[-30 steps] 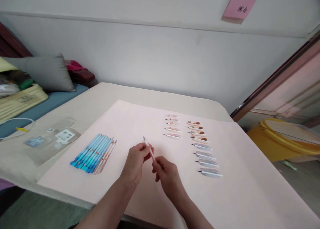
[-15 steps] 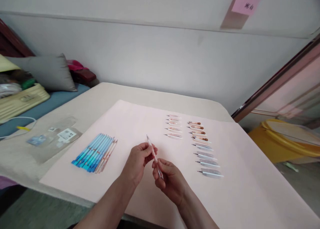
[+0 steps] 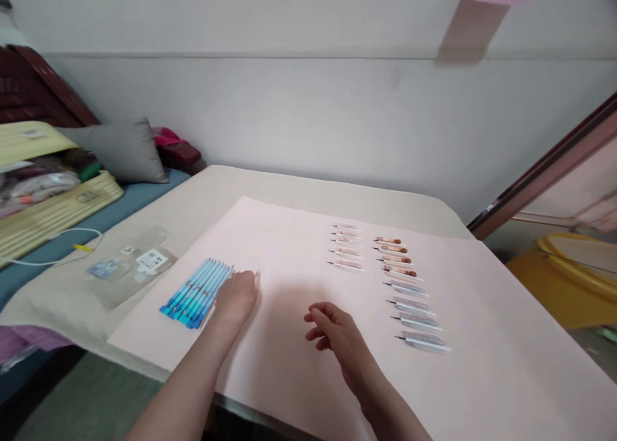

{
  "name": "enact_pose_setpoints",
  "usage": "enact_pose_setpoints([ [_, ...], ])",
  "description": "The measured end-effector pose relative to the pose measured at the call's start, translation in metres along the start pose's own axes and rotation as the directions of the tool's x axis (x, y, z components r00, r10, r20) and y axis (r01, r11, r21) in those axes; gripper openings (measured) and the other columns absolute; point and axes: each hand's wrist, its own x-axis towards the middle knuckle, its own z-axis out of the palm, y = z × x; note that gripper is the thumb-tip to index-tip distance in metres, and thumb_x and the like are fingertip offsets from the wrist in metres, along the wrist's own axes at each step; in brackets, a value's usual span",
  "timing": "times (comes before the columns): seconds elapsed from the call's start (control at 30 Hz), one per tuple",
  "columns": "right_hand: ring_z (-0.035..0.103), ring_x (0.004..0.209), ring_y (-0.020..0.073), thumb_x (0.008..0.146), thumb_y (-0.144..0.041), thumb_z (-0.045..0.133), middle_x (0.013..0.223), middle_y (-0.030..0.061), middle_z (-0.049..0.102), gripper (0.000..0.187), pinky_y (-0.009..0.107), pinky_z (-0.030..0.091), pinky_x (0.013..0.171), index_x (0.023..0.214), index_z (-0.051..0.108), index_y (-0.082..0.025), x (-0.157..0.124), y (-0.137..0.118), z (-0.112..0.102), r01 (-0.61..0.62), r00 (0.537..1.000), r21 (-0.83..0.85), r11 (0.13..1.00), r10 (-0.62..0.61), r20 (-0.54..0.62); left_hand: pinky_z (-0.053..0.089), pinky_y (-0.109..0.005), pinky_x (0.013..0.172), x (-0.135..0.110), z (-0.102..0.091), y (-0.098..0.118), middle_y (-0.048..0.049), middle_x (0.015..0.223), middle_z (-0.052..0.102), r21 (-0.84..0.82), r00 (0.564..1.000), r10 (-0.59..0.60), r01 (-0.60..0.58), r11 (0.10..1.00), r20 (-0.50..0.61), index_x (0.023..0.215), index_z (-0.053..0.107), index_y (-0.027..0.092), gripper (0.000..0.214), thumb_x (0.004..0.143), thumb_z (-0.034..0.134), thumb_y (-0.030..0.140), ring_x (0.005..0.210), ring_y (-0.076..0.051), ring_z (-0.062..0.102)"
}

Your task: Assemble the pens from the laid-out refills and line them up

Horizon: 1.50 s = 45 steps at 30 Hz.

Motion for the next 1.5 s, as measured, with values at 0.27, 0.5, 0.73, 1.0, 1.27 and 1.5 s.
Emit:
enact_pose_setpoints([
  [0.27,0.061,0.062,0.0144,0.076,-0.037,0.058,0.088,0.0073,0.064,0.024,0.025,0.041,0.051,0.086,0.06,-0.015,0.003,-0.005,-0.007,0.026,0.998,-0.001,1.0,-0.026,-0.057,0.039,-0.036,0.066,-0.031,0.018,0.041,-0.015,0.084,0.066,0.004,0.967,0.246,-0.247,0.969,0.064,0.09,0.06,0.016,0.02,0.075,0.05,0.025,0.078,-0.029,0.062],
  [0.5,0.06,0.06,0.014,0.072,-0.037,0.063,0.085,0.0069,0.065,0.025,0.024,0.04,0.05,0.084,0.061,-0.015,0.005,-0.005,-0.011,0.019,0.998,0.026,0.999,-0.017,-0.06,0.038,-0.035,0.064,-0.063,0.043,0.069,-0.0142,0.083,0.065,-0.074,0.876,0.414,-0.409,0.91,0.246,0.086,0.063,0.015,0.019,0.072,0.052,0.018,0.074,-0.029,0.062],
  [0.73,0.061,0.07,0.0192,0.078,-0.034,0.051,0.083,0.006,0.064,0.021,0.03,0.044,0.058,0.089,0.059,-0.018,0.023,-0.002,-0.035,0.139,0.959,-0.398,0.907,-0.223,-0.175,0.039,-0.038,0.065,-0.06,0.045,0.067,-0.018,0.086,0.063,-0.011,0.845,0.469,-0.483,0.876,0.256,0.091,0.061,0.011,0.023,0.074,0.045,0.012,0.077,-0.031,0.062],
  [1.0,0.043,0.117,0.0269,0.082,-0.02,0.042,0.127,0.0144,0.048,0.04,0.037,0.037,0.093,0.121,0.047,-0.015,0.052,0.013,-0.079,0.03,0.809,-0.949,0.314,-0.565,-0.161,0.039,-0.036,0.065,-0.063,0.042,0.071,-0.0149,0.088,0.063,0.027,0.81,0.515,-0.543,0.839,0.278,0.095,0.058,0.013,0.023,0.076,0.045,0.014,0.08,-0.029,0.061],
  [1.27,0.035,0.125,0.0284,0.084,-0.02,0.04,0.133,0.0203,0.041,0.051,0.038,0.031,0.099,0.132,0.034,-0.005,0.089,0.019,-0.087,-0.012,0.806,-0.964,0.266,-0.568,-0.167,0.04,-0.037,0.064,-0.056,0.046,0.074,-0.0139,0.09,0.061,0.026,0.817,0.497,-0.526,0.85,0.293,0.095,0.056,0.014,0.02,0.079,0.044,0.016,0.081,-0.029,0.06],
  [1.5,0.054,0.094,0.0233,0.08,-0.016,0.045,0.1,0.0104,0.06,0.039,0.032,0.037,0.078,0.119,0.046,-0.014,0.085,0.015,-0.079,-0.081,0.804,-0.972,0.219,-0.562,-0.194,0.041,-0.036,0.066,-0.052,0.039,0.079,-0.0125,0.092,0.061,0.04,0.838,0.462,-0.493,0.869,0.289,0.099,0.055,0.014,0.02,0.081,0.048,0.019,0.084,-0.028,0.06],
])
